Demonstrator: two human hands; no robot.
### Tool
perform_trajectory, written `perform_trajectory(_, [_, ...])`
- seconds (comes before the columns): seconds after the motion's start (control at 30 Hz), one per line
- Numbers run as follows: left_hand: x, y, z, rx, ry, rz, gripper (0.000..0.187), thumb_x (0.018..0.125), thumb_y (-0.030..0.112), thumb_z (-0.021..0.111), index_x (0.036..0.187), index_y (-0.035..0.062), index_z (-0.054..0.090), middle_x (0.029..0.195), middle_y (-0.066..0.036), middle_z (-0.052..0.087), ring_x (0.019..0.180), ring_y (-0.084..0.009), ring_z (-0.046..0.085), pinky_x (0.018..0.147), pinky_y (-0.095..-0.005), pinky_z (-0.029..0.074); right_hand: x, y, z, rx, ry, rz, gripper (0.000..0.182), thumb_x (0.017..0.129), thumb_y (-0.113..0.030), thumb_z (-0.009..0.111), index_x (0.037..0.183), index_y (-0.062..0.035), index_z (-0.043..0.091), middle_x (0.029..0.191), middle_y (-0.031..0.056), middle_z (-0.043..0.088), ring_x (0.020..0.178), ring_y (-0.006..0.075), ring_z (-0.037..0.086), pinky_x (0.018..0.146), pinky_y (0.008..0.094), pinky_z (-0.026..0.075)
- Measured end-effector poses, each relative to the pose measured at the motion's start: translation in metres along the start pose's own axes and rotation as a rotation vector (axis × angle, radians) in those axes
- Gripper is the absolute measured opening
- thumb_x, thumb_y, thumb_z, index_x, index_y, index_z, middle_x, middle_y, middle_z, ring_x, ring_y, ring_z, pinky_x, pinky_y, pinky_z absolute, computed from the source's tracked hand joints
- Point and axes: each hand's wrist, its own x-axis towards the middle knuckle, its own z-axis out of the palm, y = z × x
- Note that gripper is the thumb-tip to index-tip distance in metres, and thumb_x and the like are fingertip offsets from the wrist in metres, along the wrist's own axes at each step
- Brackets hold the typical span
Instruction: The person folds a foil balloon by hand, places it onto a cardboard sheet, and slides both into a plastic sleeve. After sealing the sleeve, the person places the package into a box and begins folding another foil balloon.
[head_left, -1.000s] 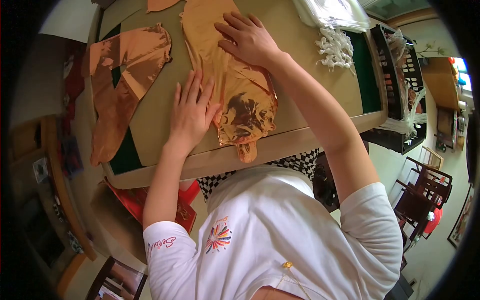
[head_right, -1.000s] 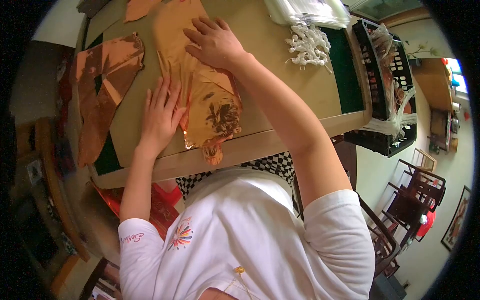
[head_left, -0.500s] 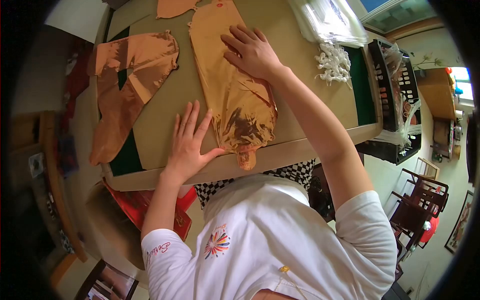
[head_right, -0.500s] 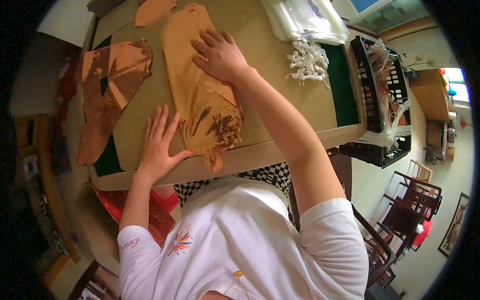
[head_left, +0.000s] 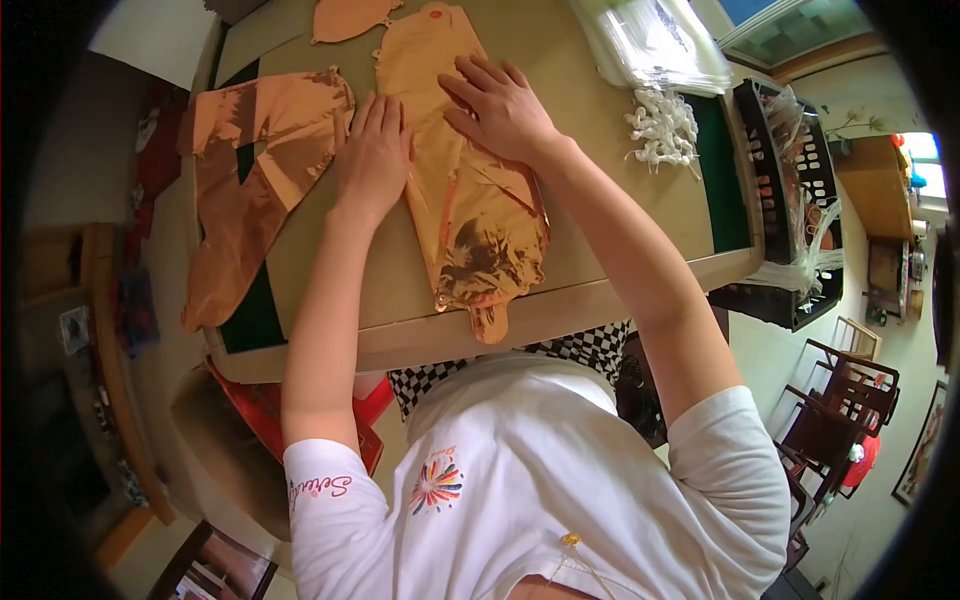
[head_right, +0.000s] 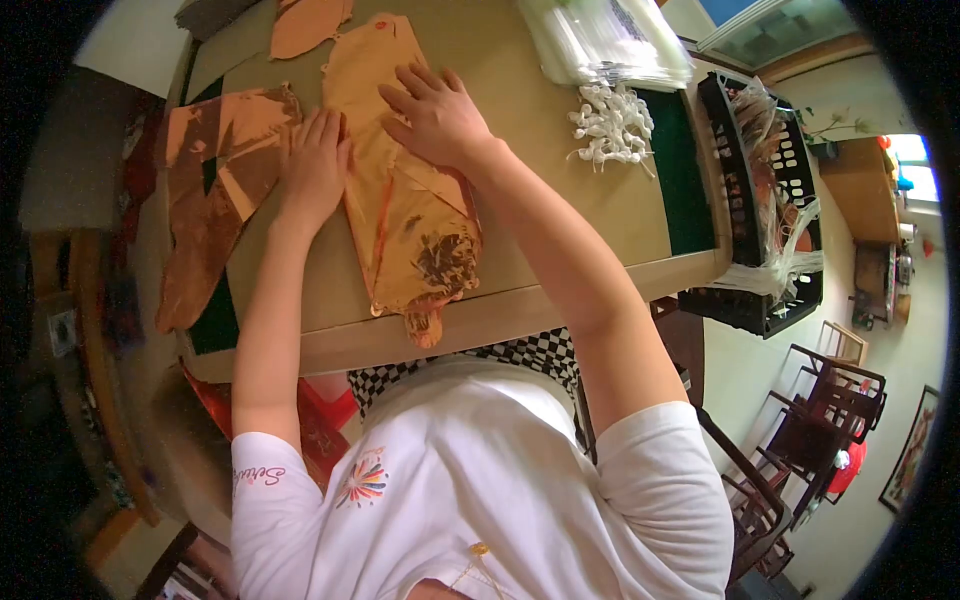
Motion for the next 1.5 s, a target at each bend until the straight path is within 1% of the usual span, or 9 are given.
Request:
perform_trajectory(0.27, [-0.009, -0.006, 0.001, -0.041, -0.027, 0.002, 0.049, 0.101, 0.032, 0.041, 0.141, 0.0026, 0.040, 0.148, -0.012, 0.040, 0.141, -0.0248, 0.031, 0.116, -0.0526, 0.017, -0.001, 0.003, 0.005, 0.021, 0.052, -0.014, 0.045, 0.093, -0.041, 0.052, 0.129, -0.0151, 0.055, 0.139, 0.0152, 0.049, 0.134, 0.0317, 0.040, 0.110, 0.0511, 0.028])
perform_trajectory(0.43, [-0.059, 0.008, -0.023, -0.092, -0.097, 0.101, 0.057, 0.097, 0.033, 0.051, 0.145, 0.0052, 0.037, 0.151, -0.012, 0.036, 0.143, -0.0257, 0.028, 0.116, -0.0551, 0.014, -0.002, 0.002, 0.004, -0.033, 0.006, -0.009, 0.048, 0.095, -0.043, 0.051, 0.134, -0.0151, 0.051, 0.141, 0.0133, 0.047, 0.135, 0.0297, 0.039, 0.111, 0.0472, 0.027])
perform_trajectory(0.7, [-0.132, 0.024, -0.059, -0.280, -0.228, 0.141, 0.080, 0.083, 0.043, 0.068, 0.149, 0.0132, 0.033, 0.154, -0.010, 0.030, 0.144, -0.0299, 0.025, 0.115, -0.0584, 0.015, -0.001, 0.001, 0.004, -0.005, 0.049, -0.021, 0.046, 0.093, -0.042, 0.053, 0.130, -0.0150, 0.055, 0.141, 0.0146, 0.047, 0.135, 0.0306, 0.039, 0.112, 0.0501, 0.027])
perform_trajectory(0.83, [-0.105, 0.025, -0.066, -0.353, -0.101, 0.123, 0.069, 0.090, 0.039, 0.062, 0.148, 0.0130, 0.035, 0.154, -0.010, 0.030, 0.144, -0.0284, 0.024, 0.115, -0.0563, 0.015, 0.000, 0.003, 0.003, -0.008, 0.013, -0.012, 0.048, 0.094, -0.042, 0.050, 0.133, -0.0154, 0.053, 0.143, 0.0149, 0.045, 0.136, 0.0303, 0.038, 0.113, 0.0493, 0.026])
perform_trajectory(1.0, [-0.019, 0.017, -0.018, -0.257, -0.035, 0.087, 0.051, 0.101, 0.036, 0.045, 0.145, 0.0117, 0.039, 0.154, -0.010, 0.031, 0.144, -0.0265, 0.025, 0.116, -0.0510, 0.018, 0.000, -0.001, -0.001, -0.046, -0.010, 0.005, 0.048, 0.095, -0.040, 0.050, 0.135, -0.0152, 0.051, 0.144, 0.0146, 0.045, 0.136, 0.0298, 0.037, 0.113, 0.0472, 0.025])
perform_trajectory(1.23, [-0.001, 0.017, 0.009, -0.260, 0.004, 0.115, 0.049, 0.099, 0.036, 0.046, 0.141, 0.0118, 0.043, 0.149, -0.011, 0.038, 0.141, -0.0286, 0.030, 0.115, -0.0517, 0.022, 0.000, -0.002, -0.004, -0.022, -0.044, 0.017, 0.048, 0.095, -0.040, 0.049, 0.136, -0.0140, 0.051, 0.145, 0.0150, 0.043, 0.137, 0.0304, 0.037, 0.114, 0.0480, 0.024])
perform_trajectory(1.33, [-0.002, 0.017, 0.008, -0.262, 0.009, 0.111, 0.049, 0.099, 0.036, 0.046, 0.141, 0.0127, 0.043, 0.149, -0.011, 0.039, 0.141, -0.0284, 0.031, 0.115, -0.0513, 0.023, 0.000, 0.001, -0.010, 0.118, 0.126, -0.008, 0.040, 0.096, -0.026, 0.053, 0.133, -0.0124, 0.054, 0.140, 0.0149, 0.049, 0.128, 0.0286, 0.049, 0.108, 0.0415, 0.035])
perform_trajectory(1.43, [-0.002, 0.017, 0.007, -0.255, 0.011, 0.106, 0.049, 0.098, 0.036, 0.046, 0.141, 0.0128, 0.043, 0.148, -0.011, 0.040, 0.140, -0.0283, 0.031, 0.115, -0.0513, 0.023, -0.021, -0.001, -0.030, 0.567, 0.010, 0.148, 0.035, 0.097, -0.011, 0.053, 0.131, -0.0068, 0.054, 0.129, 0.0128, 0.058, 0.115, 0.0248, 0.061, 0.100, 0.0335, 0.044])
perform_trajectory(1.5, [-0.003, 0.017, 0.009, -0.250, 0.010, 0.100, 0.049, 0.098, 0.036, 0.047, 0.141, 0.0130, 0.043, 0.148, -0.011, 0.040, 0.140, -0.0282, 0.031, 0.115, -0.0515, 0.023, -0.051, -0.008, -0.049, 0.932, -0.089, 0.320, 0.033, 0.096, -0.008, 0.050, 0.128, -0.0055, 0.056, 0.124, 0.0145, 0.061, 0.109, 0.0268, 0.062, 0.105, 0.0385, 0.038])
